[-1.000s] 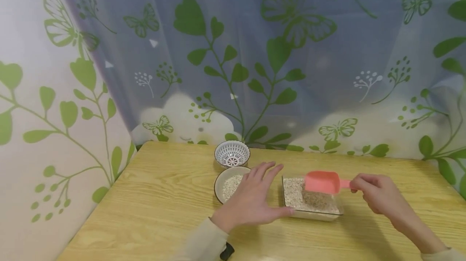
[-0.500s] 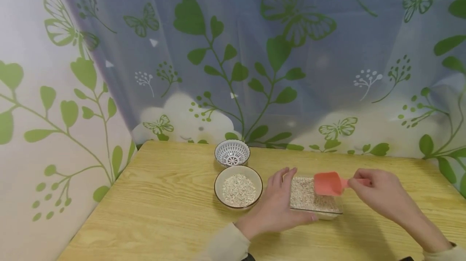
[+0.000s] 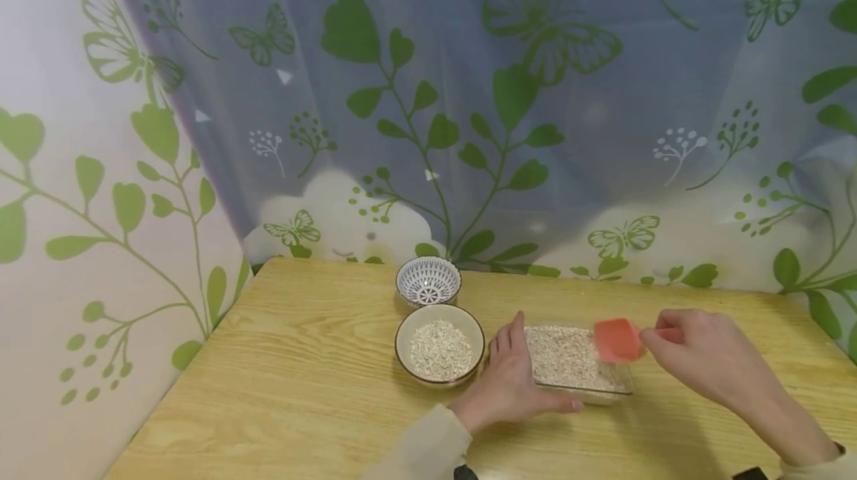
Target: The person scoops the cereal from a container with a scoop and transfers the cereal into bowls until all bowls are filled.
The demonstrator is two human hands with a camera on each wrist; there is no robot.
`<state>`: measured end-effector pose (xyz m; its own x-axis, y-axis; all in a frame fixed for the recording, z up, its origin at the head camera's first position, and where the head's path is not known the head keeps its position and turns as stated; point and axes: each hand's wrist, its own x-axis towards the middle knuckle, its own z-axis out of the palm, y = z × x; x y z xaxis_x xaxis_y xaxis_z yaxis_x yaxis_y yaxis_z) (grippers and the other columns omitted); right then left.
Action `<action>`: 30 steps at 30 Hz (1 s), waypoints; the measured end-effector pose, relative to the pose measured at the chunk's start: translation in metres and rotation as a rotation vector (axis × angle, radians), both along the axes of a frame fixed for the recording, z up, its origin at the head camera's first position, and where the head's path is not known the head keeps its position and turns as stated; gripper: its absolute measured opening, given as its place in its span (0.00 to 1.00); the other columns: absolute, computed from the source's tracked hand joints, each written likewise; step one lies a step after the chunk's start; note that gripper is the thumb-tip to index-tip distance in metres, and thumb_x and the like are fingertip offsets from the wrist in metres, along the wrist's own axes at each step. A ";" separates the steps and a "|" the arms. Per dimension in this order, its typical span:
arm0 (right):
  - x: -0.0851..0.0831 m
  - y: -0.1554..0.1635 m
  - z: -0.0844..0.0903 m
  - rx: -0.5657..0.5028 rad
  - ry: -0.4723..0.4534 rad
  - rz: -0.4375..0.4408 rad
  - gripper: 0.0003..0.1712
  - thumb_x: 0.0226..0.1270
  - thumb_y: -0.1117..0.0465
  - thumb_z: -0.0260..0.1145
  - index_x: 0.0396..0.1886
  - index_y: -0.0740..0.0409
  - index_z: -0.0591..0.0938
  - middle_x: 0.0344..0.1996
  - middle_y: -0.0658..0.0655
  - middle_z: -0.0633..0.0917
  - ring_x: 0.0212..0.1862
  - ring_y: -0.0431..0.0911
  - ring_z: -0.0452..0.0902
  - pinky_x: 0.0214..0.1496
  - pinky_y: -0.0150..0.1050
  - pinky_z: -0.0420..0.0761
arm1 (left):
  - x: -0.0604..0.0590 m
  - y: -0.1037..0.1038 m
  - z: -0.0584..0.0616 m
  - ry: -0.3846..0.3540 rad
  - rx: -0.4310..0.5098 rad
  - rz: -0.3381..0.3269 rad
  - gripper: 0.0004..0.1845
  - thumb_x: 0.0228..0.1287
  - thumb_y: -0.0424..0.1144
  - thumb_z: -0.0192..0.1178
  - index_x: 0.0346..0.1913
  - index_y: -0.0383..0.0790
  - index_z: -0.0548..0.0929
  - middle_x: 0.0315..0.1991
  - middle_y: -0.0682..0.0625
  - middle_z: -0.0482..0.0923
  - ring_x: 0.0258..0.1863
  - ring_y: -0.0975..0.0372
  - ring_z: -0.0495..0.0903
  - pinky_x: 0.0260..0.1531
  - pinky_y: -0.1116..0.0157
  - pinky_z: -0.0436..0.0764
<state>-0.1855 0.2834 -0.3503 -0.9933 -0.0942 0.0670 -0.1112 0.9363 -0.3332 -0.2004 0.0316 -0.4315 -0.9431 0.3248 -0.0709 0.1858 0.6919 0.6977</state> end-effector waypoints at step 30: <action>-0.036 0.009 -0.035 -0.225 -0.087 0.102 0.16 0.72 0.59 0.55 0.21 0.55 0.74 0.13 0.44 0.62 0.18 0.37 0.51 0.22 0.33 0.58 | -0.007 -0.001 -0.001 -0.140 0.052 0.025 0.74 0.46 0.67 0.77 0.84 0.50 0.36 0.79 0.39 0.56 0.80 0.47 0.52 0.73 0.45 0.67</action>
